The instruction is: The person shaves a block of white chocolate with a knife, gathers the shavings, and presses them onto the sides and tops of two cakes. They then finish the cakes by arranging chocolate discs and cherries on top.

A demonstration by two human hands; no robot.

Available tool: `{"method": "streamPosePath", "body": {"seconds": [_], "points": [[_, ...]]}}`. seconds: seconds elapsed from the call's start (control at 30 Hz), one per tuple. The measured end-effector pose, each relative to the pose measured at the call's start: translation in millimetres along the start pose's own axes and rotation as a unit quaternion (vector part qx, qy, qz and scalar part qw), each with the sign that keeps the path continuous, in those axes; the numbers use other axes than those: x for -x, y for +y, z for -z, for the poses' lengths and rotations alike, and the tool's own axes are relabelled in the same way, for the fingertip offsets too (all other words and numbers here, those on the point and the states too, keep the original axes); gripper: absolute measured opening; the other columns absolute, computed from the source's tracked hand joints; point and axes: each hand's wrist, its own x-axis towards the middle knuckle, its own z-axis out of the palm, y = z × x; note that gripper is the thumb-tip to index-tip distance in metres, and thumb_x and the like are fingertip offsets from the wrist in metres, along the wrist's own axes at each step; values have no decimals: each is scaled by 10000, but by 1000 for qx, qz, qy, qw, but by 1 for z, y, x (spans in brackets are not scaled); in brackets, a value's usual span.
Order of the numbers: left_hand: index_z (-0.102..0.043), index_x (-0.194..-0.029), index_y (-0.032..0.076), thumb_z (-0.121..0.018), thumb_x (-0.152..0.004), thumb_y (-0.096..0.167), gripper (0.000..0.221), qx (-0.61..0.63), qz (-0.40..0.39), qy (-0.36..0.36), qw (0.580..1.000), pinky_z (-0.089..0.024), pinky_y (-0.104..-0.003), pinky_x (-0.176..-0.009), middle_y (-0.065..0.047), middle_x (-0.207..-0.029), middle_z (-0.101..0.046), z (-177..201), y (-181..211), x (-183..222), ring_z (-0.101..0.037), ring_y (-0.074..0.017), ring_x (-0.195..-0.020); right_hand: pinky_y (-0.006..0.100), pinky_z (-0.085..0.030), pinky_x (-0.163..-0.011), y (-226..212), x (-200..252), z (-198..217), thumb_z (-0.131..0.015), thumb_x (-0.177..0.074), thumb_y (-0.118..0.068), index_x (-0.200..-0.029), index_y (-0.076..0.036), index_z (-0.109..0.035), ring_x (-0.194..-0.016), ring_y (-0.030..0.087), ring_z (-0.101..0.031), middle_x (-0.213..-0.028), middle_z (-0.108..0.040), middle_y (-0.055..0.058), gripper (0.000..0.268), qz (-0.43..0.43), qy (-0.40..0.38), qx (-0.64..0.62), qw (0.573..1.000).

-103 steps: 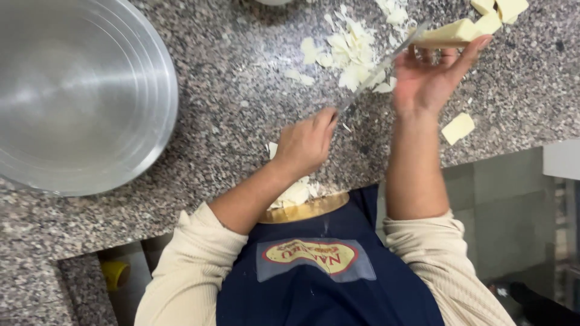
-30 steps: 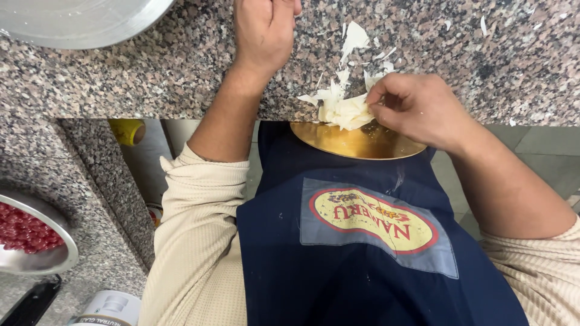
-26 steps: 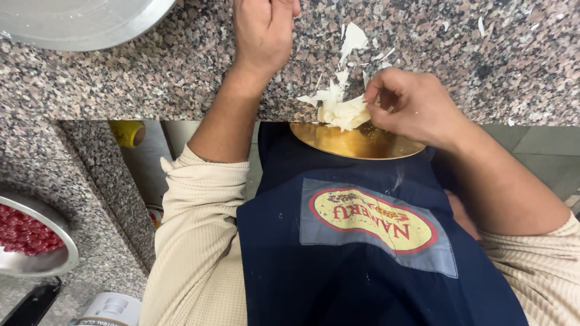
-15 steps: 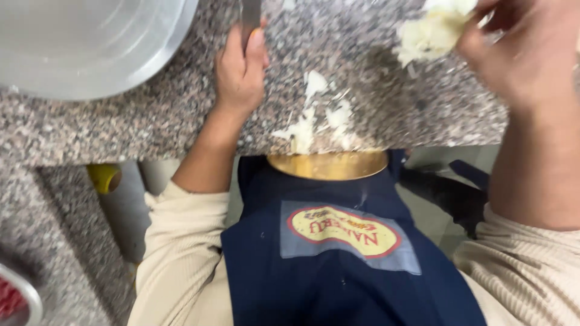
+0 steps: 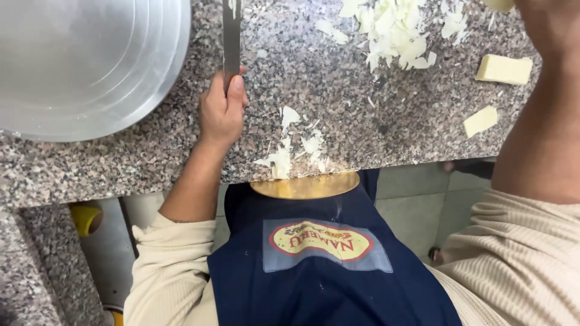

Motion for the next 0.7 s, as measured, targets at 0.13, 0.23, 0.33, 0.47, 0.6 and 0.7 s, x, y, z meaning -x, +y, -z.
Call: {"method": "streamPosePath", "body": {"seconds": [0.13,0.23,0.33,0.47,0.6,0.7], "points": [[-664,-1311,13,-539,-1129,234,312,8,-3,-17,1000,-520,-266,-665,-15,-785,-659,1,7,3,-649,-100,-718,265,-489,-748,46,36,-4,-631,-1006,-11,-1078,10,-641,-835,103,-607,-954,-654,42,76,-93,51,-72,992],[-653,-1358,-13,-605,-1132,198,313,-32,-23,-35,999,-525,-258,-754,-42,-897,-695,10,11,13,-646,-98,-820,264,-477,-741,70,73,-9,-615,-1009,-13,-1078,10,-644,-828,100,-594,-952,-649,36,79,-137,124,-131,974],[-653,-1295,-16,-706,-1047,190,327,-15,48,-51,997,-520,-230,-729,-36,-909,-695,18,20,27,-618,-67,-792,259,-505,-783,62,124,-21,-569,-943,102,-1189,23,-636,-868,118,-596,-1012,-635,61,267,-84,222,-193,952],[-659,-1180,-7,-813,-947,165,328,-76,69,-77,992,-513,-230,-698,-21,-881,-704,38,34,43,-632,-66,-760,314,-570,-821,-1,168,-77,-659,-954,91,-1181,-8,-692,-938,185,-667,-1097,-668,87,250,-83,223,-90,967],[-605,-1160,2,-852,-905,169,392,-36,62,-101,992,-499,-218,-716,-8,-907,-685,54,42,55,-608,-52,-795,309,-557,-775,-18,178,-82,-700,-940,63,-1125,-28,-715,-878,195,-672,-1058,-650,107,207,-133,173,-100,971],[-545,-1155,29,-867,-889,243,469,52,29,-94,994,-498,-217,-771,7,-955,-649,59,52,65,-588,-40,-848,301,-559,-768,2,179,-89,-761,-971,-1,-1097,-26,-712,-846,152,-658,-1069,-634,112,137,-141,135,-115,974]]}}
